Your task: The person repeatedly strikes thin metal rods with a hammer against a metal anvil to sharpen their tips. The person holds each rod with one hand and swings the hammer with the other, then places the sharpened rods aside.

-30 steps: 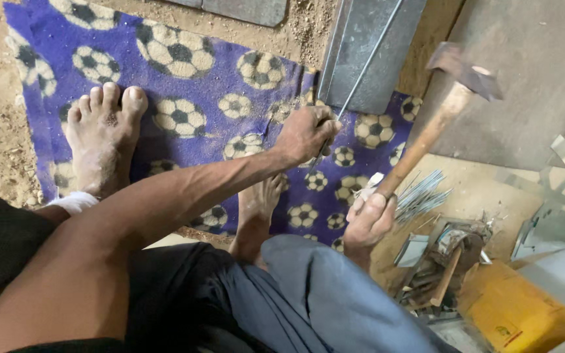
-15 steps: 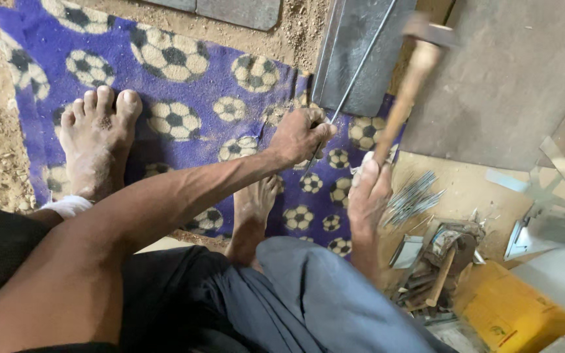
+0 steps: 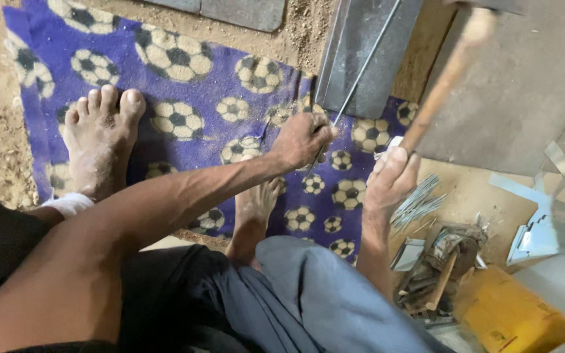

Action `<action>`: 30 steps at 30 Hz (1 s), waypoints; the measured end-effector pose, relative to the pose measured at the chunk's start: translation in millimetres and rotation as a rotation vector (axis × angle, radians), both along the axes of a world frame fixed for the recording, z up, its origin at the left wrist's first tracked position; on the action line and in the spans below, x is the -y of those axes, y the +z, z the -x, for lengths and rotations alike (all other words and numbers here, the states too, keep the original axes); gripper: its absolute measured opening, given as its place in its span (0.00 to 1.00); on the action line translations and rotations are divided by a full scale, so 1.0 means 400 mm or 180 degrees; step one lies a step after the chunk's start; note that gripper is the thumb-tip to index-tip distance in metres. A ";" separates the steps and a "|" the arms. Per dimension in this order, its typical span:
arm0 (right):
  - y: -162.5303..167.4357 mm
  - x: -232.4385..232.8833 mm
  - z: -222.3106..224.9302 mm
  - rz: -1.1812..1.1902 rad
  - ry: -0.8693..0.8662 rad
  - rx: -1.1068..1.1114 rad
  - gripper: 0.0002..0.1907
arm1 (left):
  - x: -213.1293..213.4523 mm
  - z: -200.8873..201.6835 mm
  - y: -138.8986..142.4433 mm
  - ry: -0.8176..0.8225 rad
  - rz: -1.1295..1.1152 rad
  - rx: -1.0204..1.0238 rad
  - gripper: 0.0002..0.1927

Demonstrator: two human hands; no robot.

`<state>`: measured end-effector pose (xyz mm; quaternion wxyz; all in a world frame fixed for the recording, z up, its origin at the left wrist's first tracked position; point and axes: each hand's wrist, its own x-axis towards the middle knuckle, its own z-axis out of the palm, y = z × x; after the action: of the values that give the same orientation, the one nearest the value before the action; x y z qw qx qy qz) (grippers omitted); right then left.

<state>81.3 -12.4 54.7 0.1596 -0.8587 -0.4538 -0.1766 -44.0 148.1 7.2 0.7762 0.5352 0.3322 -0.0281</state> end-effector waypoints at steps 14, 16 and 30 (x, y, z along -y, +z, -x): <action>0.029 -0.009 0.025 -0.0952 -0.0876 -0.2354 0.20 | 0.016 -0.002 -0.019 0.0024 -0.0171 0.0163 0.15; 0.027 -0.007 0.028 -0.0353 -0.0564 -0.1867 0.21 | 0.018 -0.002 -0.019 0.0027 -0.0087 0.0176 0.14; 0.062 -0.059 0.030 -0.1461 -0.0646 -0.3583 0.21 | 0.007 0.006 -0.022 0.0066 0.0021 0.0122 0.13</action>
<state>69.2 11.2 79.3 0.5379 -0.8028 -0.1663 0.1964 -46.5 145.2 -1.6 0.7844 0.5296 0.3227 -0.0109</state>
